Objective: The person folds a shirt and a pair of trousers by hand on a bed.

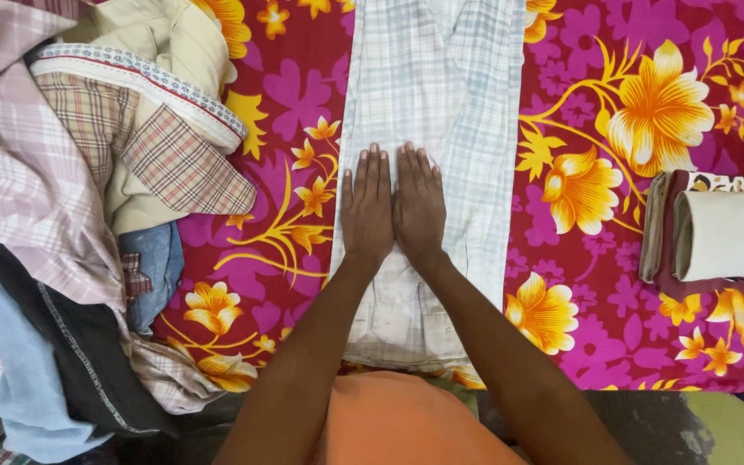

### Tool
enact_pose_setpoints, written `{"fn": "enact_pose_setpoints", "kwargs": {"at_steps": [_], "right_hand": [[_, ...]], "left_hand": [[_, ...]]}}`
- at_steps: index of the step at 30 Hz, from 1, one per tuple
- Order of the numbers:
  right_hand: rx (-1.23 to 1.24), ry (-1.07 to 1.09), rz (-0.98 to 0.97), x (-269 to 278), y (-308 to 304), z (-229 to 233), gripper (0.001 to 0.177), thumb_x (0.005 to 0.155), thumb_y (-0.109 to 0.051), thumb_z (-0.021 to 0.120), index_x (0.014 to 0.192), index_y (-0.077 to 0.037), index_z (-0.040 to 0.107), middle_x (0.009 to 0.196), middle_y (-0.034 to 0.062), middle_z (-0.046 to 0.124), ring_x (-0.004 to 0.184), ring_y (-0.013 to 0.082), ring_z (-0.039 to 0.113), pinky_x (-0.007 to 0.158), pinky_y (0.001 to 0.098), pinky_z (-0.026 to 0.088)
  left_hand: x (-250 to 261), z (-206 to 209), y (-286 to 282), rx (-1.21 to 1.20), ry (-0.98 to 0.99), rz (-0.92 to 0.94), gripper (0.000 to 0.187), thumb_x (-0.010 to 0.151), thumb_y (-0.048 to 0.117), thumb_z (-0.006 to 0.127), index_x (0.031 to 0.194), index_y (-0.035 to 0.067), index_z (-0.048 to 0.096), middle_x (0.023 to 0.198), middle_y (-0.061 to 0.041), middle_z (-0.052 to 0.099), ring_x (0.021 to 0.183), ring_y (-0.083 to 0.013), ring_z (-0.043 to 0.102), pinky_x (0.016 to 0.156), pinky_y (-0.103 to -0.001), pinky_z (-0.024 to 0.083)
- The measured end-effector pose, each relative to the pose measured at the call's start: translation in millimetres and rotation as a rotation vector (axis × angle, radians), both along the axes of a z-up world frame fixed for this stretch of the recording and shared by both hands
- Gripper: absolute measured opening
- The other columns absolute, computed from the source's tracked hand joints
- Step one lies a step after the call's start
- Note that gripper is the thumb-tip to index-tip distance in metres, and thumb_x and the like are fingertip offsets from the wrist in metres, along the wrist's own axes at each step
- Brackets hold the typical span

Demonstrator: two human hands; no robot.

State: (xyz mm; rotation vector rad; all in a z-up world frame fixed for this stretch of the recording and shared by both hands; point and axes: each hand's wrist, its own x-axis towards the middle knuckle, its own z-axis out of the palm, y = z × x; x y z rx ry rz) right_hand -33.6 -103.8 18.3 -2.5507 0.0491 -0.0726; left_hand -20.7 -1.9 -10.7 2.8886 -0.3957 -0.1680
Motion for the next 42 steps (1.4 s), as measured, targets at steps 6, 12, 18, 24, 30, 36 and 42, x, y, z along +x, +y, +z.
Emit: {"fn": "enact_pose_setpoints", "kwargs": {"at_steps": [6, 12, 18, 24, 30, 36, 42], "right_hand": [[-0.1, 0.058, -0.013, -30.9, 5.9, 2.6, 0.058, 0.11, -0.028, 0.038, 0.16, 0.001, 0.033, 0.167, 0.02, 0.031, 0.157, 0.035, 0.025, 0.126, 0.0544, 0.017], [-0.185, 0.082, 0.066, -79.0, 4.7, 4.7, 0.061, 0.109, -0.032, 0.036, 0.161, 0.0, 0.03, 0.168, 0.0195, 0.029, 0.157, 0.0329, 0.024, 0.126, 0.0539, 0.017], [-0.262, 0.083, 0.156, -124.4, 5.4, 12.3, 0.061, 0.109, -0.032, 0.038, 0.162, -0.003, 0.029, 0.168, 0.0169, 0.029, 0.157, 0.0314, 0.025, 0.126, 0.0544, 0.017], [-0.243, 0.101, 0.212, -156.8, -3.8, 31.1, 0.072, 0.102, -0.05, 0.048, 0.16, -0.01, 0.032, 0.166, 0.0135, 0.031, 0.154, 0.0311, 0.026, 0.123, 0.0567, 0.019], [-0.184, 0.132, 0.204, -189.9, -28.5, 40.9, 0.065, 0.101, -0.047, 0.054, 0.155, -0.012, 0.042, 0.163, 0.0157, 0.036, 0.15, 0.0351, 0.031, 0.119, 0.0583, 0.022], [-0.014, 0.089, -0.39, -247.7, -78.0, 34.1, 0.058, 0.097, -0.033, 0.066, 0.144, -0.002, 0.053, 0.141, 0.024, 0.055, 0.13, 0.0412, 0.051, 0.109, 0.0501, 0.042], [0.27, 0.231, -0.483, -262.5, -112.5, 6.1, 0.058, 0.086, -0.034, 0.08, 0.128, -0.001, 0.059, 0.113, 0.0185, 0.073, 0.102, 0.0322, 0.071, 0.089, 0.0416, 0.053]], "left_hand": [[-31.1, 14.3, 13.3, -0.103, 0.038, 0.058, 0.064, 0.109, 0.034, 0.035, 0.163, 0.002, 0.024, 0.172, -0.012, 0.02, 0.159, -0.0232, 0.016, 0.129, -0.048, 0.012], [-71.6, 26.8, 17.3, -0.093, 0.042, 0.127, 0.066, 0.107, 0.035, 0.039, 0.161, -0.001, 0.025, 0.172, -0.014, 0.02, 0.16, -0.0248, 0.016, 0.128, -0.049, 0.013], [-111.2, 37.1, 27.1, -0.057, 0.075, 0.12, 0.068, 0.105, 0.036, 0.041, 0.159, -0.001, 0.025, 0.17, -0.014, 0.019, 0.158, -0.0248, 0.015, 0.126, -0.05, 0.013], [-150.0, 47.8, 47.3, 0.035, 0.056, 0.03, 0.069, 0.104, 0.037, 0.042, 0.159, -0.002, 0.025, 0.169, -0.016, 0.021, 0.157, -0.0259, 0.017, 0.126, -0.051, 0.012], [-179.1, 63.2, 61.6, -0.125, 0.066, 0.174, 0.086, 0.099, 0.046, 0.055, 0.156, -0.009, 0.022, 0.166, -0.03, 0.016, 0.154, -0.0402, 0.015, 0.123, -0.051, 0.017], [-175.0, 70.0, 75.3, -0.3, 0.108, 0.306, 0.093, 0.087, 0.035, 0.075, 0.155, -0.007, 0.029, 0.155, -0.024, 0.042, 0.14, -0.0401, 0.042, 0.115, -0.051, 0.037], [-171.1, 51.1, 84.0, -0.575, 0.289, 0.708, 0.058, 0.078, 0.034, 0.081, 0.125, 0.005, 0.063, 0.123, -0.014, 0.071, 0.107, -0.03, 0.071, 0.091, -0.044, 0.055]]}}
